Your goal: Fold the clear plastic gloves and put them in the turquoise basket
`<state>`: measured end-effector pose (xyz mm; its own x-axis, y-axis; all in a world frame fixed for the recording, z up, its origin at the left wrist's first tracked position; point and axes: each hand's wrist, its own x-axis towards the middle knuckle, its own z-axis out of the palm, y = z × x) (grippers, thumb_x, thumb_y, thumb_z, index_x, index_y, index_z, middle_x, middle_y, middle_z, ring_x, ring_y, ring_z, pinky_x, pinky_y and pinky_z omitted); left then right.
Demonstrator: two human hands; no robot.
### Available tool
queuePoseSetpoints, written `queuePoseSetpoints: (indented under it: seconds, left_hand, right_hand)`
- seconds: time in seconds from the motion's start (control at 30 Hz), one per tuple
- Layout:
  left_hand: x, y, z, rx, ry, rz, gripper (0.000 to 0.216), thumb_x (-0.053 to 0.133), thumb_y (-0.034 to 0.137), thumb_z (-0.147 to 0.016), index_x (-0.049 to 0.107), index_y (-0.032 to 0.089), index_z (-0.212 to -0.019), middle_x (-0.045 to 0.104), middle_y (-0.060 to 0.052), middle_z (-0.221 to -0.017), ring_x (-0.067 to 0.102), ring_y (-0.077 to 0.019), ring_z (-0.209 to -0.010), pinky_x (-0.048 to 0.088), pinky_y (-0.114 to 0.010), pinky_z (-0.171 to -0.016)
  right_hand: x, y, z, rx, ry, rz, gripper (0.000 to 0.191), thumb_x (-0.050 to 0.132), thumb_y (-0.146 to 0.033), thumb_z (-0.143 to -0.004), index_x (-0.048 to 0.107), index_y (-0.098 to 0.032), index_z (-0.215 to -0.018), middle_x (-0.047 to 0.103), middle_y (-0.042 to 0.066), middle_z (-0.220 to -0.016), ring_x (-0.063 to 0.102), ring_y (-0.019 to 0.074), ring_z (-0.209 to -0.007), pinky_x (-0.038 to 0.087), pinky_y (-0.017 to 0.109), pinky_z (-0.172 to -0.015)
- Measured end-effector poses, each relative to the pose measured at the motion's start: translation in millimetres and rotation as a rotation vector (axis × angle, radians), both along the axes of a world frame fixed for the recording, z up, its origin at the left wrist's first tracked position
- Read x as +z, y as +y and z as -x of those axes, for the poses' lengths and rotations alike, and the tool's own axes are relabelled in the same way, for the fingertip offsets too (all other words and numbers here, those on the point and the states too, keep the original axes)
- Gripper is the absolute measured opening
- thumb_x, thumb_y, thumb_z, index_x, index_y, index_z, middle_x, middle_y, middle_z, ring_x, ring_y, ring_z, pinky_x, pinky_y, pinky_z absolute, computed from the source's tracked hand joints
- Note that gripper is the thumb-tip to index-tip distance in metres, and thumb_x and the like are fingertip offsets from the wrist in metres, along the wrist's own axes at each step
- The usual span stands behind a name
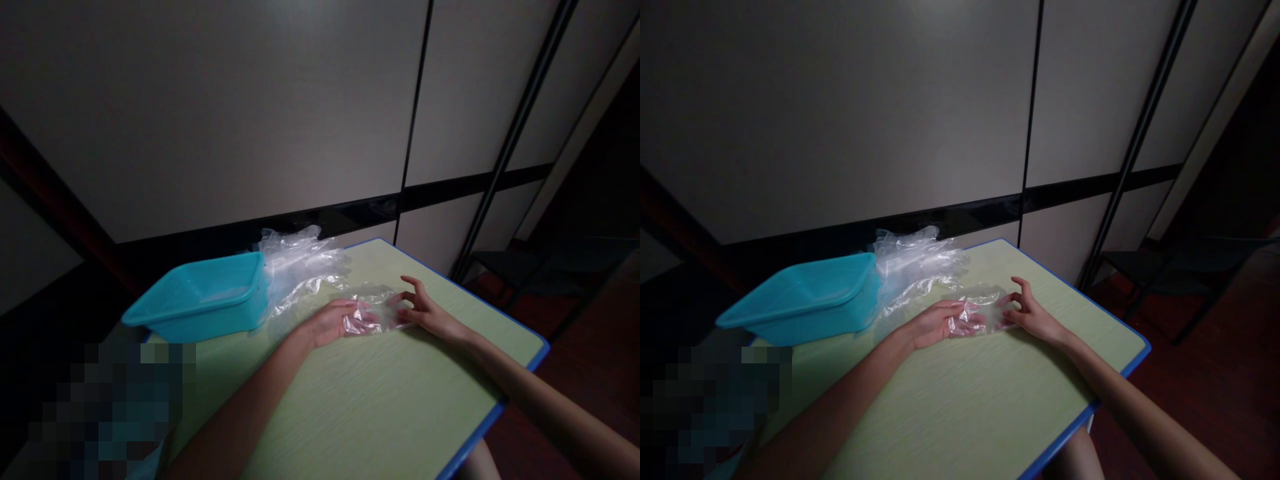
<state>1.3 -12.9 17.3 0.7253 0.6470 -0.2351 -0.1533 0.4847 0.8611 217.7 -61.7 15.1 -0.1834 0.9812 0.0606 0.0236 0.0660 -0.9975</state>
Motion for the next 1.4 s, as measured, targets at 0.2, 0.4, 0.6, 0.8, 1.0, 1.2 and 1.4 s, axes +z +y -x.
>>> queuePoseSetpoints:
  seconds: [0.2, 0.4, 0.6, 0.8, 1.0, 1.2, 1.4]
  left_hand:
    - [1.1, 0.7, 1.5, -0.028, -0.003, -0.004, 0.016, 0.049, 0.016, -0.082, 0.058, 0.01, -0.093, 0.066, -0.014, -0.089, 0.064, -0.0229, -0.084, 0.04, -0.04, -0.085]
    - [2.6, -1.3, 1.2, -0.017, 0.023, -0.024, 0.016, 0.048, 0.015, -0.082, 0.059, 0.01, -0.093, 0.066, -0.013, -0.089, 0.063, -0.0227, -0.085, 0.041, -0.039, -0.085]
    - [9.8, -0.1, -0.4, 0.096, 0.07, -0.054, 0.013, 0.051, 0.013, -0.079, 0.057, 0.009, -0.09, 0.066, -0.014, -0.083, 0.064, -0.0244, -0.082, 0.046, -0.039, -0.077]
    - [16.4, 6.6, 3.0, 0.314, 0.135, -0.137, 0.034, 0.051, 0.007, -0.078, 0.045, 0.011, -0.112, 0.067, -0.011, -0.083, 0.064, -0.0178, -0.077, 0.047, -0.031, -0.077]
    - [9.2, 12.6, 5.0, 0.454, 0.18, -0.288, 0.061, 0.061, 0.01, -0.073, 0.034, 0.02, -0.126, 0.065, -0.006, -0.093, 0.063, -0.0174, -0.081, 0.044, -0.032, -0.079]
    - [2.5, 16.4, 3.3, 0.465, 0.262, -0.429, 0.02, 0.07, 0.013, -0.061, 0.065, 0.013, -0.081, 0.067, -0.005, -0.082, 0.059, -0.0232, -0.09, 0.041, -0.031, -0.083]
    - [-3.5, 17.6, -1.3, 0.464, 0.248, -0.475, 0.027, 0.065, 0.002, -0.059, 0.066, 0.013, -0.083, 0.067, -0.005, -0.079, 0.062, -0.022, -0.081, 0.043, -0.034, -0.082]
  right_hand:
    - [4.5, 16.5, -2.2, -0.235, -0.068, 0.098, 0.056, 0.057, -0.021, -0.068, 0.023, -0.025, -0.113, 0.052, -0.002, -0.075, 0.059, 0.0139, -0.059, 0.054, 0.032, -0.06]
    - [-0.6, 39.5, -2.3, -0.323, -0.046, 0.069, 0.058, 0.06, -0.018, -0.065, 0.025, -0.025, -0.111, 0.054, -0.002, -0.072, 0.06, 0.0151, -0.062, 0.054, 0.033, -0.065]
    - [-0.8, 33.0, -5.1, -0.306, -0.037, -0.016, 0.061, 0.062, -0.02, -0.062, 0.024, -0.023, -0.11, 0.052, -0.004, -0.073, 0.06, 0.0146, -0.066, 0.053, 0.032, -0.068]
    - [-1.0, 27.0, -9.9, -0.227, -0.062, -0.016, 0.06, 0.061, -0.02, -0.062, 0.025, -0.025, -0.11, 0.052, -0.004, -0.075, 0.058, 0.0128, -0.061, 0.053, 0.03, -0.061]
    - [-8.7, 34.8, -8.7, -0.227, -0.104, -0.114, 0.064, 0.063, -0.025, -0.061, 0.025, -0.025, -0.112, 0.051, -0.002, -0.085, 0.059, 0.0127, -0.062, 0.053, 0.031, -0.06]
    - [-7.0, 39.1, -6.8, -0.16, -0.183, -0.185, 0.053, 0.061, -0.022, -0.059, 0.037, -0.021, -0.107, 0.05, 0.002, -0.092, 0.056, 0.0106, -0.063, 0.05, 0.028, -0.059]
    - [2.3, 32.0, -9.8, -0.099, -0.221, -0.209, 0.032, 0.056, -0.018, -0.059, 0.05, -0.019, -0.09, 0.051, 0.007, -0.103, 0.058, 0.0144, -0.073, 0.049, 0.028, -0.06]
